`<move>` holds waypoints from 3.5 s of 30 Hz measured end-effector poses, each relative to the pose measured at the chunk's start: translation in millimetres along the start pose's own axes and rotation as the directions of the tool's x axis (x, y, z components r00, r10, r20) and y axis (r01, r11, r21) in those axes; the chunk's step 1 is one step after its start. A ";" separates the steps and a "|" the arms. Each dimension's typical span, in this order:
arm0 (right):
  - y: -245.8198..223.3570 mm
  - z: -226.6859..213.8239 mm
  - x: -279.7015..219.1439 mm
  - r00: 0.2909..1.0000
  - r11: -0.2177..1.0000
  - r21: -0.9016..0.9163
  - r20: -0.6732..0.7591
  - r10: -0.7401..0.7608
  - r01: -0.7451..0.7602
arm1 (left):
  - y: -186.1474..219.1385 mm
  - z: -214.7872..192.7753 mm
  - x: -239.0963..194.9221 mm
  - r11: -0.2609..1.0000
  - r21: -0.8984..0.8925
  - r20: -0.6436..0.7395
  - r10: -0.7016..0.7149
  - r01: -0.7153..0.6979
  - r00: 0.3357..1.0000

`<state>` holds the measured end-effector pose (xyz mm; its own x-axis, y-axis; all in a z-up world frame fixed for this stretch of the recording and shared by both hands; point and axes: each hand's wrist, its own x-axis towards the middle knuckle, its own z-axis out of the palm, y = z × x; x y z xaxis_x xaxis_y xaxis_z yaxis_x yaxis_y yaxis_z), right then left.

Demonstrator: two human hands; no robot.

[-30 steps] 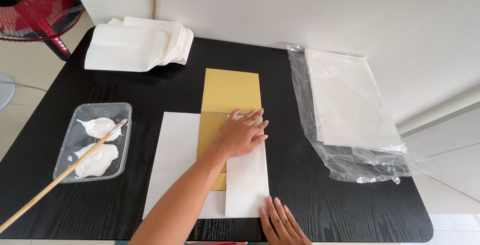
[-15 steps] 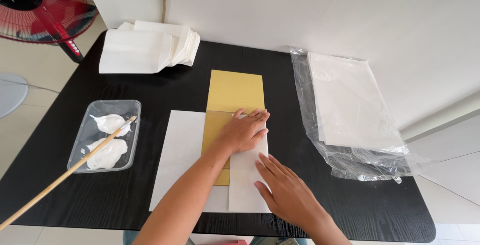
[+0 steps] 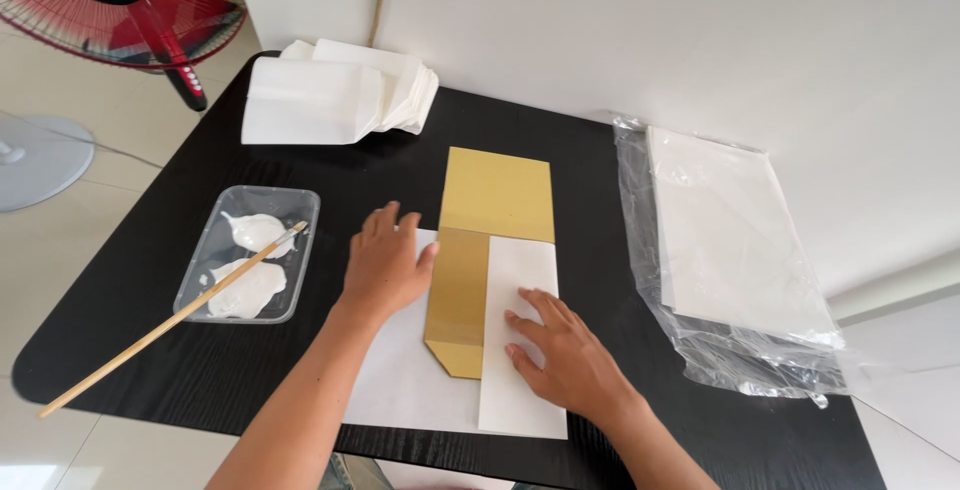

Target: Assembling a paper bag by folding paper around a template and applying glue with a brush.

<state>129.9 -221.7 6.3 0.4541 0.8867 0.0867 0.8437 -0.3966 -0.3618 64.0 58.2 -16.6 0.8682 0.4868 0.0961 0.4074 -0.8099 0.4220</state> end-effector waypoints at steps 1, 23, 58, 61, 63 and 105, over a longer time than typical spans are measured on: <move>-0.3 -1.3 2.6 1.000 1.000 0.003 0.004 -0.010 0.010 | -11.5 12.3 2.4 1.000 0.002 -0.004 -0.010 0.010 1.000; -2.1 -1.4 8.4 1.000 1.000 0.030 0.017 0.006 -0.007 | 5.9 -53.4 6.0 0.857 -0.067 0.249 -0.482 0.511 0.840; -1.7 -0.9 9.6 1.000 0.998 0.057 0.014 -0.005 0.004 | 78.7 -13.3 -25.0 0.997 -0.059 0.525 0.072 -0.048 0.848; -5.3 -6.9 9.7 0.999 0.992 0.127 0.042 0.020 -0.025 | 81.2 -18.1 -26.0 0.994 -0.059 0.501 0.107 -0.089 0.859; -8.9 -12.6 9.1 1.000 0.975 0.223 0.006 -0.026 0.024 | 87.9 -35.2 -27.0 0.993 -0.119 0.548 0.084 -0.022 0.832; 2.9 15.6 -3.6 0.981 0.975 -0.152 -0.084 -0.177 0.163 | 37.4 35.6 -46.7 0.798 0.124 0.115 0.579 -0.590 0.807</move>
<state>126.2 -222.3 -9.5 0.3200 0.9199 0.2268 0.9400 -0.2783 -0.1976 48.7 -6.5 -37.4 0.9693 -0.1135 0.2183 -0.1518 -0.9741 0.1678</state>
